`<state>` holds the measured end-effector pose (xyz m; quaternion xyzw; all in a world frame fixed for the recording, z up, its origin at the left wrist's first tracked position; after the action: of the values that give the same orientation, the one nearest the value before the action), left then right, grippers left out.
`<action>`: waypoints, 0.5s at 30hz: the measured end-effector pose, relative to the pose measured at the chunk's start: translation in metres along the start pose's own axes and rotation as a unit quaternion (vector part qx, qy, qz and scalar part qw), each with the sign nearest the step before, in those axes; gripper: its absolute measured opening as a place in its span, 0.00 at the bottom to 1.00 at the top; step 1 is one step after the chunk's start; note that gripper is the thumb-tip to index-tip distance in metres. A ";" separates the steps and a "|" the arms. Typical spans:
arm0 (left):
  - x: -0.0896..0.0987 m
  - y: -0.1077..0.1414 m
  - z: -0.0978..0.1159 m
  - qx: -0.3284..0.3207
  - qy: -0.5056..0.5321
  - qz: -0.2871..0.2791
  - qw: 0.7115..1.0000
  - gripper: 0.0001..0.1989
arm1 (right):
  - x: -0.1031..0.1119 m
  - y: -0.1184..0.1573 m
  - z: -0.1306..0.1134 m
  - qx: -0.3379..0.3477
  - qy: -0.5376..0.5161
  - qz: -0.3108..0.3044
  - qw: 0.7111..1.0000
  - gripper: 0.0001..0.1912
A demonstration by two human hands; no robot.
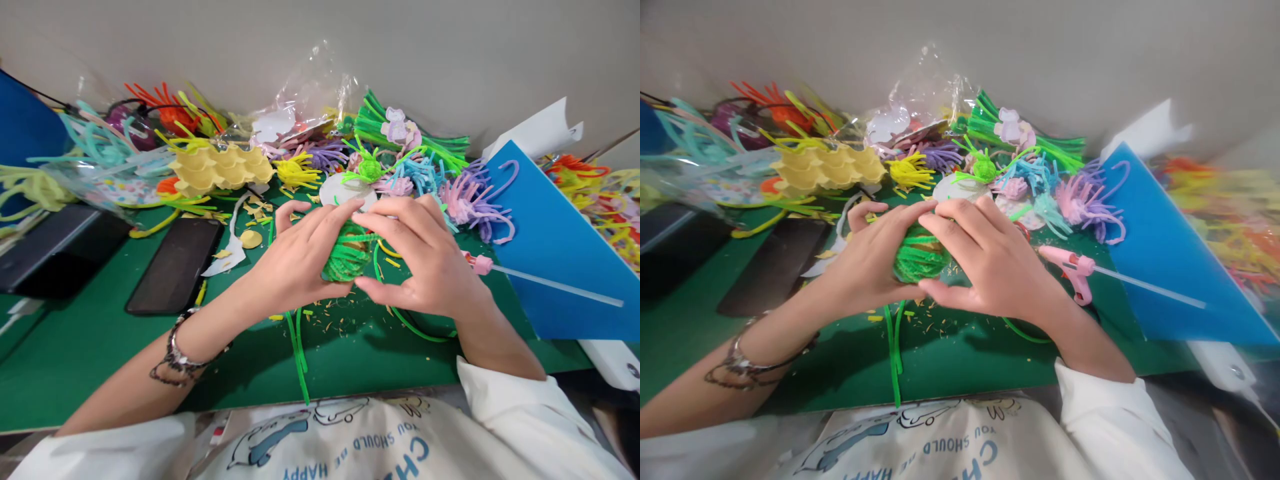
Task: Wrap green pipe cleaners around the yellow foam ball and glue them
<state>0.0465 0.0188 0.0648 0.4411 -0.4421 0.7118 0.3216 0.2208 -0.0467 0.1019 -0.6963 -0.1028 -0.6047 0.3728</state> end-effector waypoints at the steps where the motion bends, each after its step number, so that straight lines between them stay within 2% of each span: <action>1: 0.001 0.000 0.001 0.010 0.007 -0.020 1.000 0.35 | 0.002 0.000 0.001 0.001 -0.001 0.005 1.000 0.19; 4: 0.004 0.000 0.003 0.025 0.036 -0.067 0.997 0.26 | 0.005 0.000 0.007 0.004 -0.009 0.020 1.000 0.06; 8: 0.005 -0.002 0.005 -0.050 0.092 -0.125 0.987 0.23 | 0.009 -0.001 0.021 0.025 -0.106 0.017 0.994 0.04; 11: 0.007 -0.004 0.005 -0.091 0.174 -0.163 0.967 0.21 | 0.006 -0.002 0.031 0.044 -0.235 -0.003 0.971 0.02; 15: 0.008 -0.002 0.006 -0.132 0.327 -0.188 0.916 0.24 | -0.010 -0.008 0.038 0.078 -0.366 0.002 0.928 0.05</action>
<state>0.0468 0.0146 0.0737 0.2120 -0.3109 0.6777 0.6318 0.2425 -0.0136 0.0967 -0.8382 -0.2773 -0.2977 0.3633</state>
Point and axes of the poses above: each hand's wrist, its own y-axis away from the middle knuckle, its own x-axis out of the back of the hand, z = x × y, the point moved 2 cm from there along -y, towards the middle knuckle, and after that the axes turned 14 degrees about -z, right-handed, at the moved point
